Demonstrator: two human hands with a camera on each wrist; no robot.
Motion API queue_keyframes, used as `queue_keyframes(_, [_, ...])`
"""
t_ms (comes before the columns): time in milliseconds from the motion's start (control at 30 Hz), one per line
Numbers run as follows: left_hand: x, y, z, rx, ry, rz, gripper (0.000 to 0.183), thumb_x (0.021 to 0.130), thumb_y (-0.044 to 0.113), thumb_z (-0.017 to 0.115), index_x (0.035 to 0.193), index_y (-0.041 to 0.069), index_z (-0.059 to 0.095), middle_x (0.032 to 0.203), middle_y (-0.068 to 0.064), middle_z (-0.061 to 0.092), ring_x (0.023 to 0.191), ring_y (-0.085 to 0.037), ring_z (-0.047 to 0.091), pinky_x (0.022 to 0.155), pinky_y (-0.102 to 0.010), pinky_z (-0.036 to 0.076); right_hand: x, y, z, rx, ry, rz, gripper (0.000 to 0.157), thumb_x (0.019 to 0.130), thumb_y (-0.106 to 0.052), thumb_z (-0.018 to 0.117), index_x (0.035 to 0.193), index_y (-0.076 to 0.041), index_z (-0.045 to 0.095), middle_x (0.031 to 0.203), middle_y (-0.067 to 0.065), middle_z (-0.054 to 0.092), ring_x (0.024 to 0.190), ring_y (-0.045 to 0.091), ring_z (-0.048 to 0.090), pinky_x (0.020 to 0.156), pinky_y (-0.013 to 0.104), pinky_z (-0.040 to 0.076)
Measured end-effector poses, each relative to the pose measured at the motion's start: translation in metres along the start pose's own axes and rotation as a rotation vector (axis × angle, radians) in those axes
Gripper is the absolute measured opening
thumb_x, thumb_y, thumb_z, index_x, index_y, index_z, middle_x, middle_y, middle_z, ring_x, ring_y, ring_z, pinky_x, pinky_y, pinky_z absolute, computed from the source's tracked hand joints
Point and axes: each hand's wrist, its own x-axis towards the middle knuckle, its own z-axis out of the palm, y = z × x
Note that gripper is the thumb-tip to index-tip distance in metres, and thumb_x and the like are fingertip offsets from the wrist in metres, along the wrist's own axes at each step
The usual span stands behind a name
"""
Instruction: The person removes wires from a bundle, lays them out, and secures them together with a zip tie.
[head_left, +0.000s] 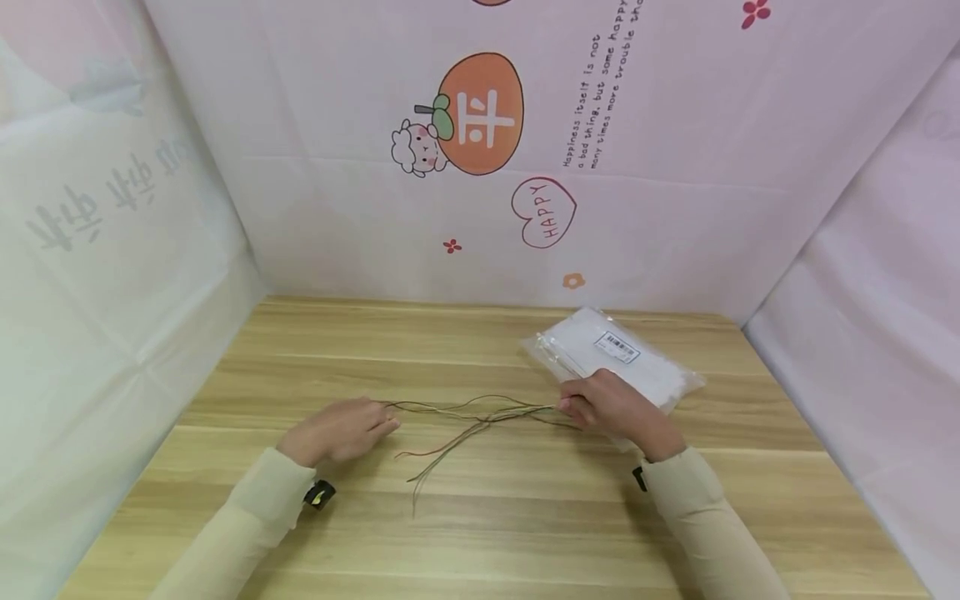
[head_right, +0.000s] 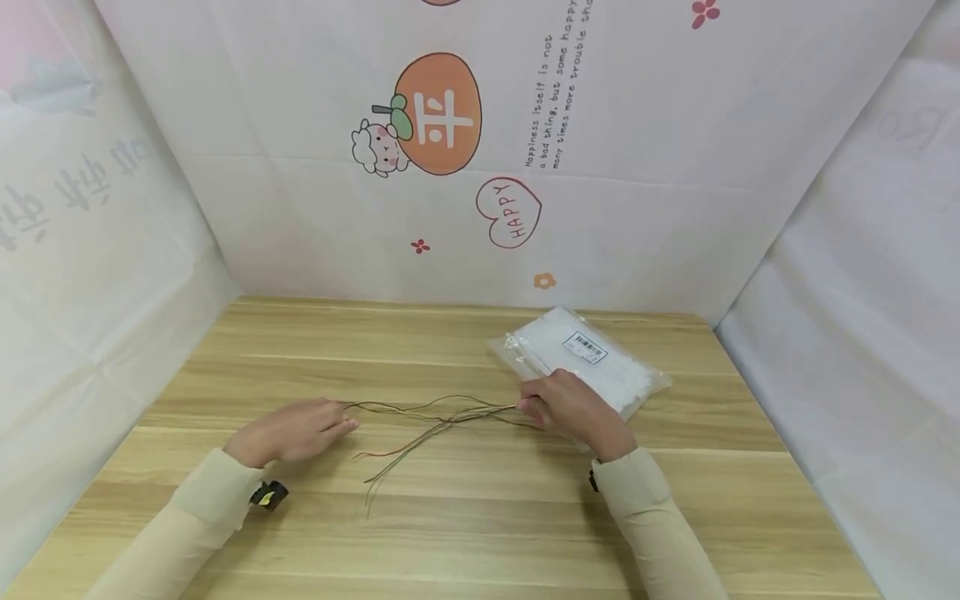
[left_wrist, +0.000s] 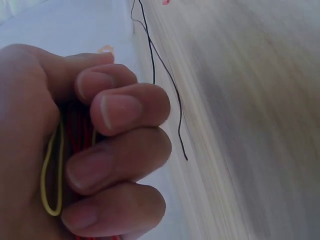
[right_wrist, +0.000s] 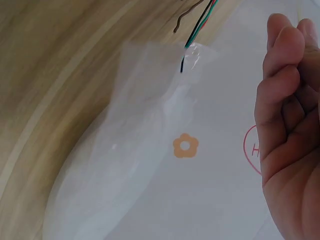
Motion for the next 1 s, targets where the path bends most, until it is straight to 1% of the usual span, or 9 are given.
queue_keyframes(100, [0.000,-0.001,-0.001,0.033,0.015,0.004,0.039,0.114,0.027,0.044,0.079,0.017,0.056,0.071,0.004,0.046,0.068,-0.011,0.047,0.078,-0.040,0.051,0.000,0.001,-0.002,-0.009,-0.020,0.016,0.041,0.098,-0.008,0.074,0.066,-0.015,0.050,0.060,-0.018,0.031,0.054,-0.006,0.028,0.056,0.016,0.034])
queue_keyframes(200, [0.001,-0.001,-0.001,0.078,0.030,-0.003,0.037,0.114,0.027,0.044,0.081,0.017,0.058,0.071,0.004,0.048,0.071,-0.013,0.048,0.079,-0.042,0.051,0.002,0.001,-0.001,0.009,-0.056,0.044,0.037,0.099,-0.011,0.073,0.067,-0.014,0.054,0.059,-0.017,0.036,0.053,-0.006,0.032,0.057,0.018,0.038])
queue_keyframes(333, [0.004,-0.001,0.000,0.111,0.053,-0.023,0.042,0.113,0.026,0.045,0.072,0.019,0.048,0.066,0.005,0.041,0.066,-0.012,0.043,0.072,-0.038,0.045,0.003,0.001,0.003,0.045,-0.092,0.079,0.033,0.101,-0.013,0.071,0.070,-0.013,0.060,0.060,-0.017,0.040,0.053,-0.006,0.035,0.058,0.018,0.041])
queue_keyframes(467, [0.008,0.002,0.001,0.121,0.085,-0.008,0.045,0.111,0.024,0.047,0.067,0.022,0.042,0.062,0.007,0.035,0.060,-0.010,0.036,0.067,-0.032,0.040,0.004,0.001,0.005,0.052,-0.099,0.101,0.032,0.101,-0.015,0.071,0.071,-0.015,0.061,0.062,-0.017,0.039,0.056,-0.005,0.035,0.057,0.018,0.038])
queue_keyframes(600, [0.012,0.007,0.001,0.114,0.109,0.014,0.045,0.110,0.022,0.047,0.066,0.023,0.039,0.062,0.009,0.033,0.059,-0.008,0.032,0.062,-0.029,0.037,0.005,0.002,0.002,0.037,-0.115,0.142,0.036,0.101,-0.023,0.072,0.070,-0.021,0.056,0.064,-0.017,0.036,0.058,-0.004,0.034,0.058,0.018,0.037])
queue_keyframes(667, [0.015,0.010,0.001,0.107,0.111,0.023,0.046,0.110,0.022,0.047,0.065,0.023,0.037,0.061,0.010,0.032,0.058,-0.007,0.032,0.061,-0.028,0.037,0.005,0.003,0.000,0.028,-0.125,0.158,0.034,0.101,-0.025,0.072,0.071,-0.021,0.058,0.064,-0.018,0.039,0.059,-0.004,0.036,0.059,0.019,0.037])
queue_keyframes(833, [0.022,0.017,0.003,0.065,0.109,0.058,0.048,0.110,0.021,0.047,0.064,0.024,0.035,0.060,0.011,0.031,0.056,-0.006,0.029,0.058,-0.026,0.034,0.005,0.005,-0.006,0.010,-0.127,0.187,0.028,0.101,-0.026,0.072,0.076,-0.016,0.068,0.066,-0.016,0.051,0.060,-0.002,0.040,0.061,0.021,0.040])
queue_keyframes(933, [0.027,0.021,0.003,0.045,0.110,0.077,0.047,0.110,0.020,0.045,0.065,0.024,0.033,0.061,0.011,0.030,0.057,-0.006,0.028,0.058,-0.025,0.033,0.005,0.002,-0.010,0.004,-0.123,0.206,0.025,0.101,-0.025,0.073,0.078,-0.014,0.070,0.068,-0.012,0.058,0.061,-0.001,0.043,0.061,0.021,0.041])
queue_keyframes(1000, [0.030,0.024,0.004,0.041,0.110,0.087,0.046,0.110,0.019,0.045,0.065,0.024,0.034,0.061,0.010,0.030,0.057,-0.006,0.029,0.060,-0.026,0.033,0.006,-0.001,-0.010,0.004,-0.122,0.201,0.023,0.101,-0.024,0.073,0.081,-0.014,0.072,0.070,-0.009,0.062,0.062,-0.001,0.045,0.062,0.021,0.042])
